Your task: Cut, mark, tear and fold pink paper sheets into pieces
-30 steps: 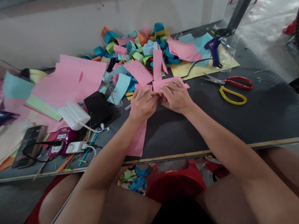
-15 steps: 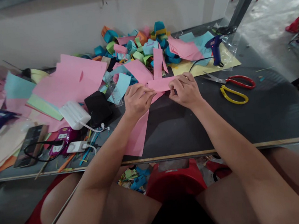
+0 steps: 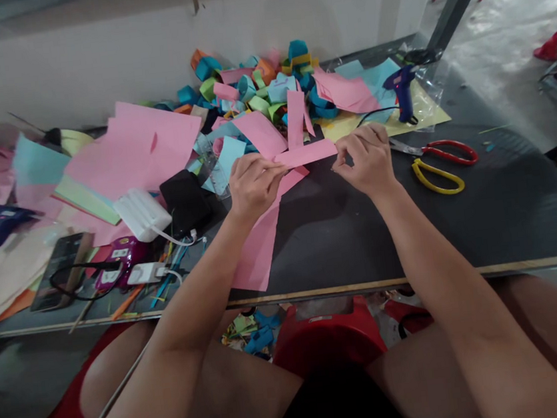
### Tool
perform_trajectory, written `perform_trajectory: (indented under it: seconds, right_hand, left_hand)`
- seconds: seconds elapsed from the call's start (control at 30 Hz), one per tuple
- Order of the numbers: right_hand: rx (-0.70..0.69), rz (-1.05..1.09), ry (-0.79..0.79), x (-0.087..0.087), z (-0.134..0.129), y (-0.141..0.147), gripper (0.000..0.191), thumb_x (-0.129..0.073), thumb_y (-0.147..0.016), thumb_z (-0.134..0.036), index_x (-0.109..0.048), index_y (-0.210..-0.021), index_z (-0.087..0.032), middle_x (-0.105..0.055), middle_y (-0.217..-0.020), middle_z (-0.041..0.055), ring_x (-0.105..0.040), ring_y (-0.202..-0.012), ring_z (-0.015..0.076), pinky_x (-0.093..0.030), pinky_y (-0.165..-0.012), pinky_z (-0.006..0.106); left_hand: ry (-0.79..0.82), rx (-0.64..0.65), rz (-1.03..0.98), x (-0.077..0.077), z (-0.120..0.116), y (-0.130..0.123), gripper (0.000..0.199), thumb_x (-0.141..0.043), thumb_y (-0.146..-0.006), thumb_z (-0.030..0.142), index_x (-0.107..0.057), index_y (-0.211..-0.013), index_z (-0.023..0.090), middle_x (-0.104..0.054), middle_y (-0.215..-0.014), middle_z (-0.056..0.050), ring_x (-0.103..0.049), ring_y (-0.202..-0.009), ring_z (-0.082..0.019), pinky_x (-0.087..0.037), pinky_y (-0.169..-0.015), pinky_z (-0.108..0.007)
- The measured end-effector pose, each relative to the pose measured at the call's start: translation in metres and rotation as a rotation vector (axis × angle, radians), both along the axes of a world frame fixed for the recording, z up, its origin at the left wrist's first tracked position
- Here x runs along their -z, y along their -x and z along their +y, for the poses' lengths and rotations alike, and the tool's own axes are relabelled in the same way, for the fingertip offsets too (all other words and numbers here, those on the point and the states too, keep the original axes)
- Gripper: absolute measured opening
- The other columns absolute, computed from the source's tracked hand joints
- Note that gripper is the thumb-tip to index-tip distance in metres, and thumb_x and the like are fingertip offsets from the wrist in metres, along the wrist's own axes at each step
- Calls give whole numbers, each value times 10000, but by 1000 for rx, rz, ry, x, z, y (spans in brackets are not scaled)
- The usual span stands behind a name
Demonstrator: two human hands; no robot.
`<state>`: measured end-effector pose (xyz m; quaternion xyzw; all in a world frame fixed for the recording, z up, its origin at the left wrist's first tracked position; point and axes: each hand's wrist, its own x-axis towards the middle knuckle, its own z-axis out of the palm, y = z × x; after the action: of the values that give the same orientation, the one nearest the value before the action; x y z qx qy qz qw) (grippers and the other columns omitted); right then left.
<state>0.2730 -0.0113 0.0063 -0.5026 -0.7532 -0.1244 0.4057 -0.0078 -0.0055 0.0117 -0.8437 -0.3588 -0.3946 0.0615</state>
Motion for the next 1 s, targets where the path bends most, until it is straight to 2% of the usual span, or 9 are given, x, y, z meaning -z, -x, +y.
perform_trajectory:
  seconds: [0.27,0.37,0.43,0.5,0.57,0.63,0.77,0.87,1.0]
  right_hand:
    - [51,58,-15,-2,1,-4,122,-627,-803,-236,-521,-759,-279,-658,-790,39,-660,-882,278,-503,-988,556]
    - [81,214,-7,-3,1,0,151,-669,-810,-335,-541,-760,-273,-673,-812,58,-663,-895,290,-523,-945,545]
    - [41,432,127,-5,0,7,260,-670,-852,-478,-565,-746,-266,-658,-760,57,-657,-806,263,-553,-831,484]
    - [-76,693,404,-6,-1,16,455,-602,-888,-686,-603,-736,-258,-642,-686,48,-637,-669,221,-544,-665,402]
    - [-207,910,683,-8,-2,25,630,-538,-846,-865,-649,-766,-250,-675,-676,53,-646,-602,206,-520,-558,355]
    - [-290,1053,807,-8,-2,32,697,-597,-752,-936,-679,-822,-248,-738,-749,67,-704,-642,225,-556,-546,358]
    - [-326,1162,788,-6,-3,39,590,-895,-586,-745,-707,-830,-242,-766,-775,36,-755,-724,239,-652,-653,391]
    - [-282,1149,757,-2,-3,40,453,-921,-644,-603,-722,-789,-224,-742,-712,16,-741,-694,217,-664,-684,394]
    - [-254,1130,653,1,-2,41,425,-869,-729,-623,-730,-748,-222,-737,-718,27,-740,-719,227,-662,-701,416]
  left_hand:
    - [-33,-10,-8,3,1,-2,264,-528,-1093,367,-740,-1000,240,-760,-968,-87,-669,-1040,-238,-510,-942,-416]
    - [9,3,-36,4,2,-1,256,-535,-1089,363,-738,-1002,233,-758,-980,-94,-670,-1053,-243,-506,-951,-417]
    - [12,-19,-49,5,1,-1,265,-539,-1084,378,-739,-991,231,-763,-978,-96,-680,-1055,-244,-508,-945,-415]
    - [14,-35,-56,6,1,-1,263,-549,-1075,386,-738,-978,231,-774,-989,-99,-690,-1057,-244,-513,-943,-419]
    - [45,-18,-66,6,-1,-1,240,-568,-1064,375,-738,-968,236,-783,-1012,-102,-698,-1070,-252,-519,-957,-434]
    - [100,26,-56,6,-3,-1,207,-587,-1055,351,-740,-965,244,-791,-1038,-101,-707,-1091,-261,-521,-981,-451]
    - [69,155,104,5,-6,-4,241,-538,-1078,313,-745,-970,253,-814,-1044,-64,-738,-1083,-227,-544,-948,-404]
    - [-40,226,147,7,-7,-10,287,-516,-1089,369,-731,-938,255,-821,-1007,-28,-751,-1066,-201,-562,-896,-359]
    - [-23,57,-46,12,-3,-12,328,-551,-1058,511,-715,-1090,228,-802,-1118,-70,-720,-1192,-253,-530,-1077,-449]
